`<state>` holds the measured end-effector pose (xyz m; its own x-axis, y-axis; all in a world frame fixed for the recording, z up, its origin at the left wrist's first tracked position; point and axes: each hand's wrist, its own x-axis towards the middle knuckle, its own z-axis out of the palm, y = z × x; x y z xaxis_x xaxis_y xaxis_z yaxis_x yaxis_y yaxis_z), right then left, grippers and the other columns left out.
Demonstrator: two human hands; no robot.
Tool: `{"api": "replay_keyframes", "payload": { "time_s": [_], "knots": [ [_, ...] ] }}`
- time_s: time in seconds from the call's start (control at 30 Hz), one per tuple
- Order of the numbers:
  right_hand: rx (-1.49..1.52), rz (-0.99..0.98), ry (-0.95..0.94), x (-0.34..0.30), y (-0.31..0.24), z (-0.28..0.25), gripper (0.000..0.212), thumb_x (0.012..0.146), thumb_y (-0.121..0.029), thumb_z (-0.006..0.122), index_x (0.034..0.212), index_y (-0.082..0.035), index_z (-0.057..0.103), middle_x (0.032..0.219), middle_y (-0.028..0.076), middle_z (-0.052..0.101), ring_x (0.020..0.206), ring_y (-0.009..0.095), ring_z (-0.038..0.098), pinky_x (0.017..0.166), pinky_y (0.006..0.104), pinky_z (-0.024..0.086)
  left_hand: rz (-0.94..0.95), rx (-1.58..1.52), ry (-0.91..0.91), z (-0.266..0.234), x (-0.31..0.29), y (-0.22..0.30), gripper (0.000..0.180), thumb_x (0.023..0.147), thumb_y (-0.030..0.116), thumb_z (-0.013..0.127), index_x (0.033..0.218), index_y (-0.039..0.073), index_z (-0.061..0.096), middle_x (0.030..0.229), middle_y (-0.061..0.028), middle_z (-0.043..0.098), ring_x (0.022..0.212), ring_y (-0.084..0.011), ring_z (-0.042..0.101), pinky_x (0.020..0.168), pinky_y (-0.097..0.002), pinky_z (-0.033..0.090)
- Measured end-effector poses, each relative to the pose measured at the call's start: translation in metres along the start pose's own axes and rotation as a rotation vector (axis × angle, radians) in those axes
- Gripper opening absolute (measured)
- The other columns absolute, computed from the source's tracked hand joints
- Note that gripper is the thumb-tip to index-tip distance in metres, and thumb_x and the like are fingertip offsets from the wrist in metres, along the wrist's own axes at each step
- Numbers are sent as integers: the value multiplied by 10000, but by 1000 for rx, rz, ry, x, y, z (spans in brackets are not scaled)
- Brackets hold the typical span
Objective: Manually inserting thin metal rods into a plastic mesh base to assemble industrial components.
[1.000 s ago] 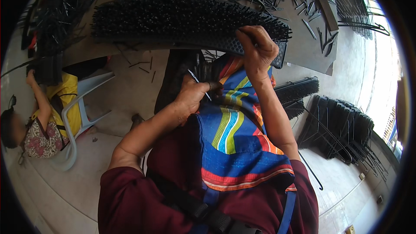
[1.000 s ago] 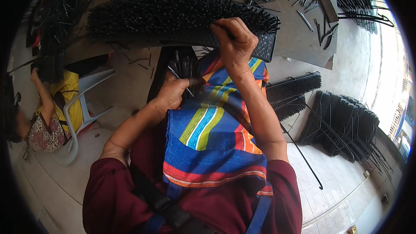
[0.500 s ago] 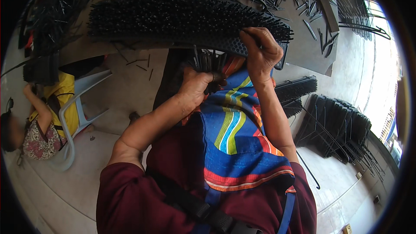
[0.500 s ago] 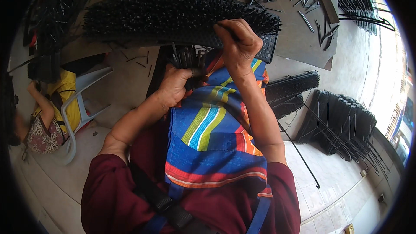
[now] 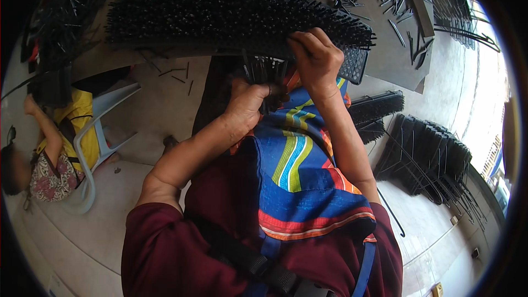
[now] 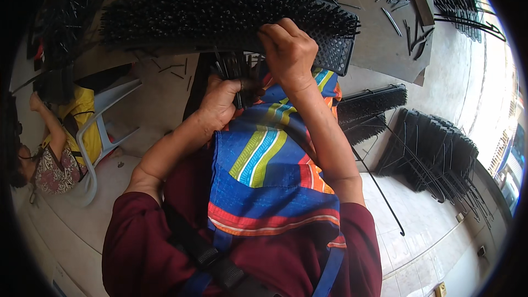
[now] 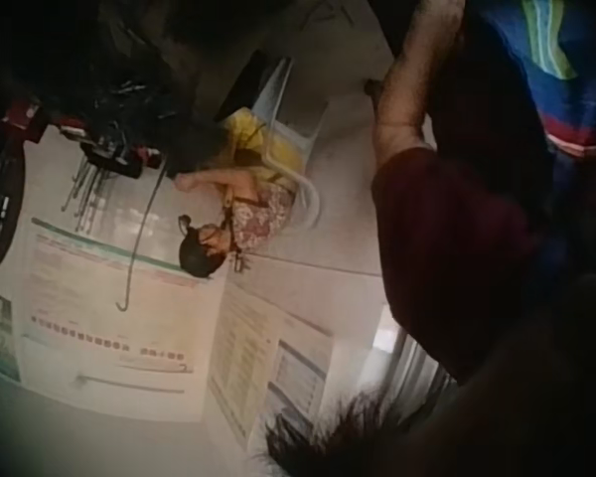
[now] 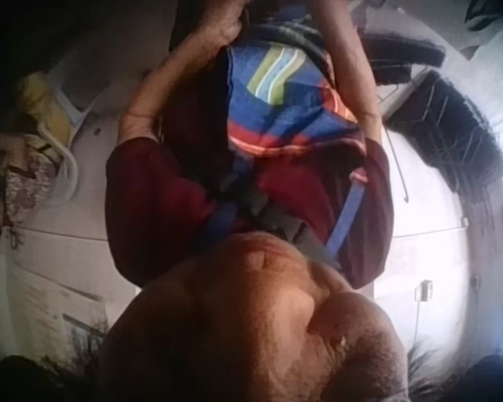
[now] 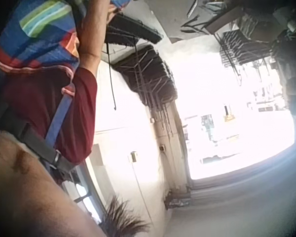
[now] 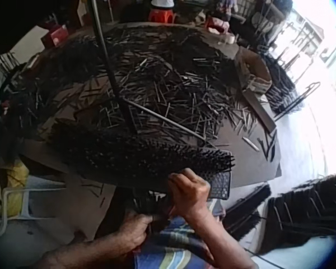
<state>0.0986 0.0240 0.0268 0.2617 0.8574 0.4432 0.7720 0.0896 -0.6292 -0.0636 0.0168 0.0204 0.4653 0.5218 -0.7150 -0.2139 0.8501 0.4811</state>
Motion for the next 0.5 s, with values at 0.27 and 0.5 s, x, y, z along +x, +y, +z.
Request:
{"api": "replay_keyframes", "payload": {
  "time_s": [0.27,0.5],
  "knots": [
    [460,670,-516,-15,-15,-31,157,767,-110,709,761,34,648,591,52,592,549,106,597,479,269,446,71,-74,-98,8,-5,1,217,758,-62,601,974,-48,610,881,-152,658,762,-254,684,657,-355,583],
    [1005,934,-498,-27,-5,-62,47,789,-33,675,759,0,662,613,8,593,506,44,443,468,197,335,-420,-353,-464,13,0,-5,225,801,-21,566,1015,-15,633,882,-145,677,745,-250,689,674,-360,586]
  ]
}}
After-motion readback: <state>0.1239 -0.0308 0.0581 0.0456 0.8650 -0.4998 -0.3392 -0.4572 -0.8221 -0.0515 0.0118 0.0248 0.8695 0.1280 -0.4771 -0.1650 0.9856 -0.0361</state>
